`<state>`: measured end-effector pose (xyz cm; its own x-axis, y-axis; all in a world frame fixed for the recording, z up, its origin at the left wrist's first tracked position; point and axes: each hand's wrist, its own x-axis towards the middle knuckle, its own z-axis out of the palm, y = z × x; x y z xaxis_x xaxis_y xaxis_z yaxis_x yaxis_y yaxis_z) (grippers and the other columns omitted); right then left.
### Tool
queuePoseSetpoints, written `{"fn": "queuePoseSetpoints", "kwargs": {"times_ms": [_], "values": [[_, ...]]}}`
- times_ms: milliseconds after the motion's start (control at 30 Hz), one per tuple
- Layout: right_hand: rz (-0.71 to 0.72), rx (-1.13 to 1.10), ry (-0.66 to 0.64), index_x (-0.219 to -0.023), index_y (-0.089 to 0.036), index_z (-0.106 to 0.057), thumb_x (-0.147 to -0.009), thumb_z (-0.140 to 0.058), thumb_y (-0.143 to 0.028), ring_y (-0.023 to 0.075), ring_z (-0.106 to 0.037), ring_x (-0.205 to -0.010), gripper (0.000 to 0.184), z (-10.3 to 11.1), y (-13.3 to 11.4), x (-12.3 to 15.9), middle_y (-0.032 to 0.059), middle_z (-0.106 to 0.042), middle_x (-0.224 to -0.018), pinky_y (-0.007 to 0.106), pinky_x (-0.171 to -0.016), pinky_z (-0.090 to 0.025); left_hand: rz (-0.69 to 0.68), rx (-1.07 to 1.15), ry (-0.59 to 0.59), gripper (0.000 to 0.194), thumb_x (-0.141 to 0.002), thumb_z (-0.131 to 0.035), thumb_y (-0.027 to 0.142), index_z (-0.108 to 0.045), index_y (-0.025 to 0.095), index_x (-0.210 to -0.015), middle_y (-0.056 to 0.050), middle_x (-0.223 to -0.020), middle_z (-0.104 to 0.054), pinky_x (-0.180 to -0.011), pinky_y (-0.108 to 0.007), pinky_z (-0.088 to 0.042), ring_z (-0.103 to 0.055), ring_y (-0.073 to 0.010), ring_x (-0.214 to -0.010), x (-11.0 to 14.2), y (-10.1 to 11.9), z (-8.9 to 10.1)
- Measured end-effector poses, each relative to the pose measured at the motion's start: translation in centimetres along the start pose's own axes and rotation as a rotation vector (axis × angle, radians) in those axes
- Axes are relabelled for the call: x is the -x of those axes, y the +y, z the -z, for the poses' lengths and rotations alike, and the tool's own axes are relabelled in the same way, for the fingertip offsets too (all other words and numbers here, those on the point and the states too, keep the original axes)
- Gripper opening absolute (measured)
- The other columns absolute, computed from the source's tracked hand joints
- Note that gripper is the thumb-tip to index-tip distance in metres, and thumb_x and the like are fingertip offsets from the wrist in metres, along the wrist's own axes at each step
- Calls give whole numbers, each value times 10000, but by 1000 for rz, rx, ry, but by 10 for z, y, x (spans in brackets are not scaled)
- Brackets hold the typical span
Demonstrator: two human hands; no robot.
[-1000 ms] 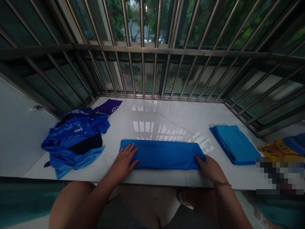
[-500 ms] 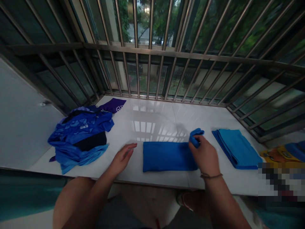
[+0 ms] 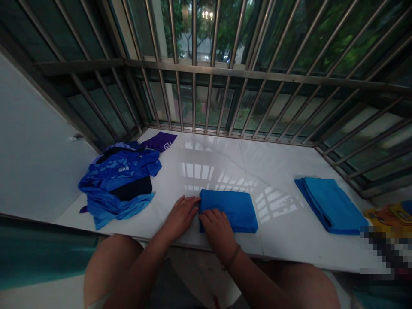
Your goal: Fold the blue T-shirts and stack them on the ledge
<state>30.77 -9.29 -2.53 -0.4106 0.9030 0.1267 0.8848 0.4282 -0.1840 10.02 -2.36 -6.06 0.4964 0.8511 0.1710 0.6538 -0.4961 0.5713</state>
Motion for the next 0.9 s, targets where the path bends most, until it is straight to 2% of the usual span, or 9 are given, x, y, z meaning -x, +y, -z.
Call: {"fn": "queuePoseSetpoints", "kwargs": {"times_ms": [167, 233, 300, 367, 433, 533, 700, 800, 900], "values": [[169, -75, -7, -1257, -270, -726, -1093, -680, -258, 260, -644, -1197, 171, 7, 10, 19, 45, -780, -1267, 425, -1061, -469, -40, -57, -10, 419, -1157, -465, 356, -667, 324, -1522, -71, -1571, -699, -1350, -593, -348, -617, -274, -1495, 1, 1, -1], [143, -137, 42, -1225, -276, -735, -1100, -677, -325, 257, -659, -1187, 147, 16, 18, 27, 46, -783, -1242, 422, -1074, -472, -64, -84, -8, 400, -1138, -536, 374, -671, 335, -1513, -75, -1592, -681, -1352, -609, -340, -603, -281, -1511, 2, 1, -1], [-66, -135, 150, -1179, -242, -739, -1130, -604, -384, 273, -682, -1123, 202, 27, 34, 34, 90, -779, -1183, 424, -1038, -495, -80, -107, 3, 421, -1100, -628, 400, -664, 341, -1515, -78, -1610, -663, -1355, -617, -337, -597, -290, -1516, 4, 2, -1], [-422, -54, 250, -1218, -171, -720, -1134, -555, -432, 321, -698, -1082, 319, 36, 56, 40, 177, -755, -1188, 448, -984, -524, -93, -123, 13, 472, -1050, -712, 420, -661, 341, -1513, -82, -1614, -656, -1356, -625, -340, -600, -305, -1511, 5, 3, -1], [-733, -22, 235, -1315, -86, -675, -1071, -641, -475, 385, -715, -1106, 461, 43, 81, 44, 268, -723, -1245, 477, -961, -544, -104, -131, 20, 524, -1006, -769, 431, -660, 334, -1509, -89, -1610, -655, -1353, -635, -345, -607, -321, -1503, 6, 2, -1], [-974, -361, 79, -1294, -72, -685, -887, -827, -399, 417, -733, -1186, 541, 48, 113, 46, 277, -747, -1223, 450, -982, -551, -114, -133, 29, 562, -973, -803, 432, -655, 320, -1504, -100, -1602, -660, -1346, -649, -357, -621, -335, -1488, 6, 0, -2], [-993, -938, -48, -1000, -179, -762, -823, -810, -416, 313, -798, -970, 300, 62, 138, 52, 104, -826, -953, 367, -850, -605, -120, -123, 34, 566, -982, -786, 453, -638, 310, -1509, -103, -1602, -661, -1340, -662, -370, -629, -339, -1484, 5, -4, -2], [-992, -1273, 3, -1164, -229, -726, -871, -756, -486, 258, -811, -927, 391, 76, 148, 62, 53, -844, -1065, 372, -819, -661, -119, -130, 36, 566, -982, -781, 455, -640, 302, -1509, -108, -1594, -670, -1338, -658, -381, -638, -340, -1476, 5, -6, -3], [-1039, -1577, 116, -1164, -228, -697, -863, -798, -381, 228, -820, -913, 352, 92, 168, 70, 53, -846, -1087, 375, -849, -694, -121, -142, 34, 548, -984, -772, 436, -645, 298, -1499, -110, -1585, -679, -1327, -667, -395, -645, -339, -1471, 5, -8, -4]]}}
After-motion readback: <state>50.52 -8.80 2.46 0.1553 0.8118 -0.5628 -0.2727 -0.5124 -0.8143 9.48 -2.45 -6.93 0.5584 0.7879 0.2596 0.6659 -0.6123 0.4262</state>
